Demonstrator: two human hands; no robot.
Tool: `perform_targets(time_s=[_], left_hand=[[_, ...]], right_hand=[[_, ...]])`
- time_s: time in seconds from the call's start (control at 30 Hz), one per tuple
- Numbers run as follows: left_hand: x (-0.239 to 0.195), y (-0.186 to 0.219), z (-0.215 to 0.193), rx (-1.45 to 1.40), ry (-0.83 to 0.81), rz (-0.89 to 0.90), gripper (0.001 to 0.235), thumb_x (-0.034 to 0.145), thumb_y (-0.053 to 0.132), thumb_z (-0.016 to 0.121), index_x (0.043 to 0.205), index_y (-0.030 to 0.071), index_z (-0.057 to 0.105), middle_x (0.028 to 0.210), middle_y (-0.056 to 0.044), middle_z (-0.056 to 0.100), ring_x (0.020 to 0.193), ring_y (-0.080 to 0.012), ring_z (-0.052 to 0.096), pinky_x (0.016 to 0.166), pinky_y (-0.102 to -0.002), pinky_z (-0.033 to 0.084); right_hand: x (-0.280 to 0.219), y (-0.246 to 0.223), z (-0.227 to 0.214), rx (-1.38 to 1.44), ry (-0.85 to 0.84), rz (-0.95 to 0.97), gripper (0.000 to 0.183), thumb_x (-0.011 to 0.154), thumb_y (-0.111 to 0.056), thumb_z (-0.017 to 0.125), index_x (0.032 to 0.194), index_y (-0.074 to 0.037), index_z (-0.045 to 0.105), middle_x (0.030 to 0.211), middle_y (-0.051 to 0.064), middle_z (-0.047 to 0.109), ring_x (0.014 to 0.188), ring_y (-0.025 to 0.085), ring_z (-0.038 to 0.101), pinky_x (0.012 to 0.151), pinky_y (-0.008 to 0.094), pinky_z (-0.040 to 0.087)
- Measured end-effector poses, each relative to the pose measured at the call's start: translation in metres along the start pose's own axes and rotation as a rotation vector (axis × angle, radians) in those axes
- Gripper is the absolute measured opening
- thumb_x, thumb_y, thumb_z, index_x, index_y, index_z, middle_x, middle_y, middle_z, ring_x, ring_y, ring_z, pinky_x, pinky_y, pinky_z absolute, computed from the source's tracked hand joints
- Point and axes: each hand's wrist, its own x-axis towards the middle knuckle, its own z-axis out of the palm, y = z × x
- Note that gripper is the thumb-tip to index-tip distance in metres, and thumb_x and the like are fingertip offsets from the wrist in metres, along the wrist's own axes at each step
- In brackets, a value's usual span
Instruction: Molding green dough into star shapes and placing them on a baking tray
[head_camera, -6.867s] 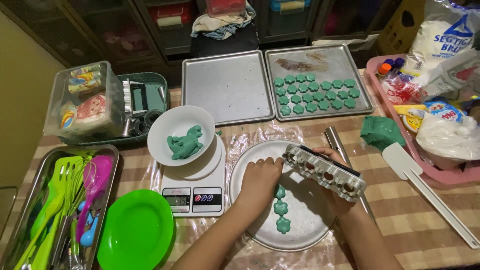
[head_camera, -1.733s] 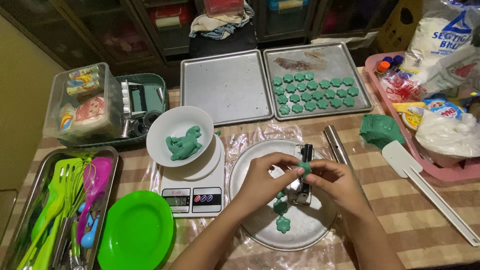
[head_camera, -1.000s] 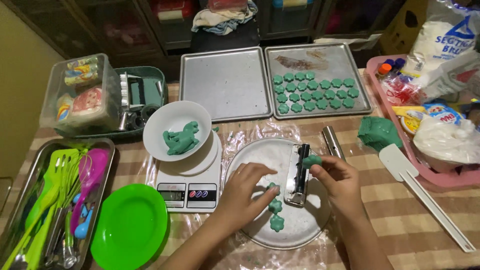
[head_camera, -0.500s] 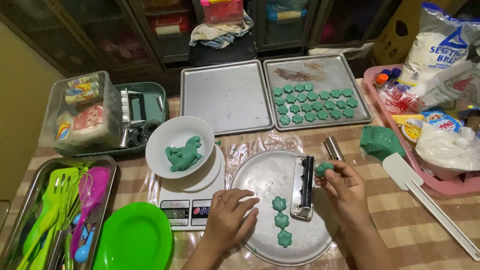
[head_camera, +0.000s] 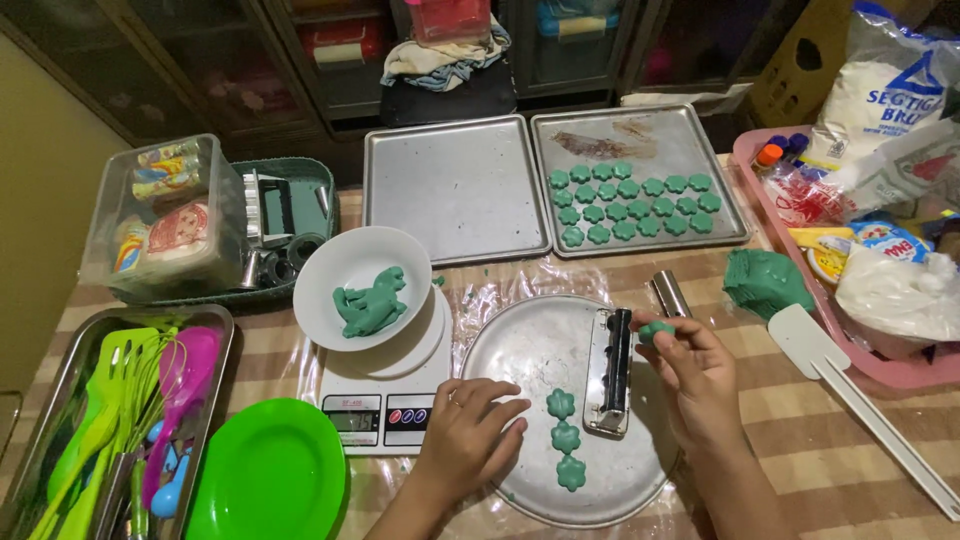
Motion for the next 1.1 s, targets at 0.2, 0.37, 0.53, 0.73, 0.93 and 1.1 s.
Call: perform_targets(time_s=[0.2,0.37,0.53,0.73,0.93,1.1], left_hand=[[-0.001,0.0,0.001,-0.012,-0.018,0.015,0.015,0.094,0.017,0.07,0.108,0.012,0.07,0.112,-0.006,0.069,0.099,-0.0254,0.066,0.084,-0.044,0.043],[0.0,0.001,0.0,-0.018,-0.023,0.015,0.014,0.094,0.018,0.069,0.107,0.012,0.071,0.111,-0.006,0.069,0.099,-0.0257,0.066,0.083,-0.044,0.042],[-0.001,0.0,0.001,-0.027,-0.029,0.012,0.014,0.095,0.018,0.068,0.107,0.012,0.071,0.111,-0.006,0.069,0.099,-0.0257,0.066,0.083,-0.043,0.042],[0.0,0.0,0.0,-0.011,-0.029,0.035,0.012,0.095,0.018,0.068,0.106,0.011,0.071,0.111,-0.006,0.067,0.096,-0.0262,0.065,0.082,-0.044,0.042],[0.0,0.0,0.0,0.0,-0.013,0.043,0.013,0.094,0.017,0.07,0.106,0.011,0.071,0.11,-0.006,0.068,0.096,-0.0255,0.066,0.082,-0.043,0.043],[0.001,0.003,-0.003,0.003,-0.016,0.048,0.013,0.095,0.018,0.069,0.106,0.011,0.071,0.111,-0.006,0.068,0.096,-0.0258,0.065,0.081,-0.044,0.042]], right_hand=[[0.004,0.014,-0.013,0.049,-0.017,0.018,0.026,0.092,-0.014,0.07,0.113,-0.001,0.062,0.11,0.026,0.074,0.091,0.032,0.074,0.082,0.036,0.06],[0.005,0.017,-0.013,0.052,0.025,0.042,0.028,0.091,-0.014,0.072,0.112,0.002,0.063,0.106,0.028,0.074,0.086,0.031,0.073,0.084,0.036,0.061],[0.004,0.015,-0.012,0.04,0.043,0.072,0.024,0.091,-0.013,0.072,0.109,0.0,0.062,0.105,0.028,0.074,0.084,0.032,0.073,0.083,0.037,0.062],[0.002,0.011,-0.011,0.045,0.05,0.054,0.026,0.09,-0.015,0.073,0.109,0.0,0.063,0.106,0.026,0.074,0.084,0.028,0.072,0.083,0.035,0.062],[0.001,0.009,-0.012,0.008,0.013,0.029,0.027,0.092,-0.017,0.073,0.11,0.002,0.065,0.101,0.023,0.074,0.084,0.028,0.071,0.082,0.035,0.061],[0.003,0.012,-0.013,0.061,0.01,0.017,0.031,0.091,-0.019,0.074,0.112,0.002,0.065,0.104,0.023,0.073,0.083,0.026,0.07,0.081,0.033,0.061]])
